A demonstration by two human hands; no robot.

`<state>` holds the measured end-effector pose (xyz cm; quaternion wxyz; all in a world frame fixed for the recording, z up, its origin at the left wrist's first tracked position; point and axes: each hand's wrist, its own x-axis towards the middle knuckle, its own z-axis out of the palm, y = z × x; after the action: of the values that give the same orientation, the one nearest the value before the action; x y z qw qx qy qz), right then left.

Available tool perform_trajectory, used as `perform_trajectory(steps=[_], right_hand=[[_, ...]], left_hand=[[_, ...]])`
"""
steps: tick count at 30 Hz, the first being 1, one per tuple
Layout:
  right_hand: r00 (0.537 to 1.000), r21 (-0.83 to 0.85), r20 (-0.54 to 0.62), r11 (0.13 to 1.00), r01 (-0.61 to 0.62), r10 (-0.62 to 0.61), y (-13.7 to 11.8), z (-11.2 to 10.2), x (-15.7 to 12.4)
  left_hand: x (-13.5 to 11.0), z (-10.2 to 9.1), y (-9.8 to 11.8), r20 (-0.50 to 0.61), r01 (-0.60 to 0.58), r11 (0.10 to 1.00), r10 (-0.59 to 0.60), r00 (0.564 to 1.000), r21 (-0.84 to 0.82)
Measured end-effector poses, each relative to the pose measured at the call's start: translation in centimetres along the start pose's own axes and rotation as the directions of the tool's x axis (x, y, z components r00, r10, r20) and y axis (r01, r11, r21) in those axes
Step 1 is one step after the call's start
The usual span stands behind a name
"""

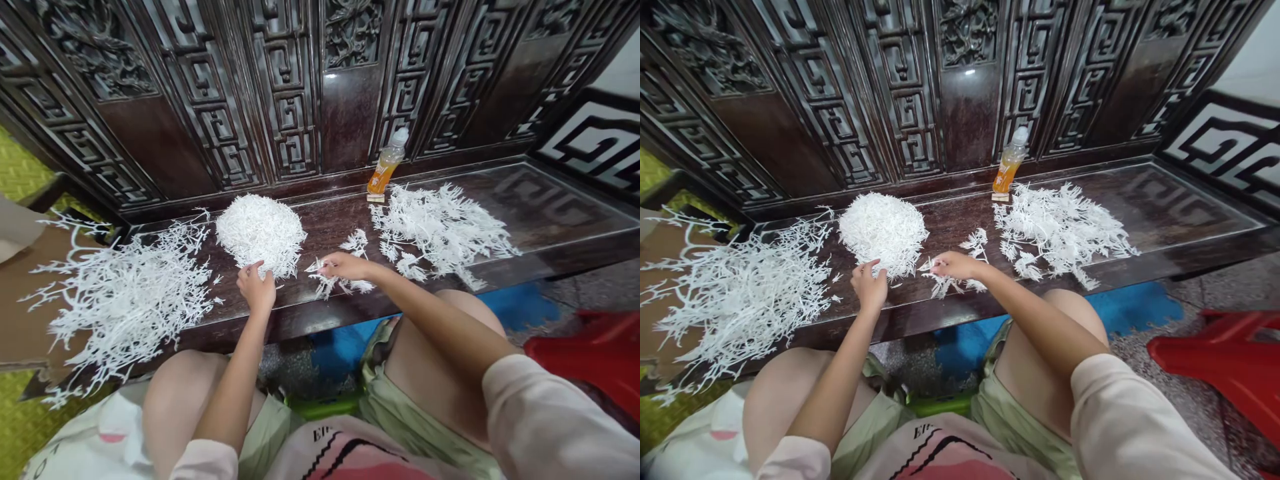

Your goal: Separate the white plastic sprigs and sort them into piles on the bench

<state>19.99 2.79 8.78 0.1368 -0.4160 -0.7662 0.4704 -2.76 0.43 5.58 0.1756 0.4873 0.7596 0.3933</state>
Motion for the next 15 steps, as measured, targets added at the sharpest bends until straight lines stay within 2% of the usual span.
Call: perform_trajectory(steps=[1, 2, 3, 4, 6, 7, 11, 13, 15], right_hand=[[0.999, 0.027, 0.033, 1.0, 0.011, -0.012, -0.4, 0.4, 0.2], [0.998, 0.045, 0.061, 0.999, 0.02, -0.023, -0.7, 0.7, 0.2], [0.996, 0.05, 0.081, 0.998, 0.029, -0.033, -1.0, 0.9, 0.3], [0.995, 0.043, 0.093, 0.998, 0.039, -0.043, -1.3, 1.0, 0.2], [0.994, 0.01, 0.089, 0.998, 0.055, -0.055, -1.7, 1.1, -0.1], [0.995, -0.005, 0.083, 0.998, 0.058, -0.057, -1.8, 1.1, -0.2], [0.995, 0.013, 0.082, 0.998, 0.053, -0.054, -2.1, 1.2, -0.6], [0.995, 0.042, 0.082, 0.998, 0.052, -0.055, -2.2, 1.3, -0.6], [0.995, 0.069, 0.082, 0.996, 0.057, -0.063, -2.4, 1.3, -0.6]], left_hand=[[-0.4, 0.1, 0.4, 0.034, -0.083, 0.997, 0.083, 0.996, 0.007], [-0.9, 0.1, 0.8, 0.118, -0.153, 0.987, 0.157, 0.98, -0.045], [-1.4, 0.0, 1.2, 0.236, -0.189, 0.972, 0.219, 0.947, -0.142], [-2.0, -0.1, 1.6, 0.357, -0.185, 0.951, 0.267, 0.895, -0.247], [-3.0, -0.2, 2.3, 0.53, -0.112, 0.916, 0.319, 0.786, -0.385], [-3.3, -0.2, 2.5, 0.572, -0.078, 0.909, 0.322, 0.754, -0.41], [-4.2, -0.2, 2.8, 0.642, 0.033, 0.901, 0.282, 0.713, -0.433], [-4.3, 0.0, 2.8, 0.676, 0.147, 0.884, 0.223, 0.702, -0.444], [-4.5, 0.1, 2.7, 0.722, 0.31, 0.833, 0.145, 0.677, -0.458]])
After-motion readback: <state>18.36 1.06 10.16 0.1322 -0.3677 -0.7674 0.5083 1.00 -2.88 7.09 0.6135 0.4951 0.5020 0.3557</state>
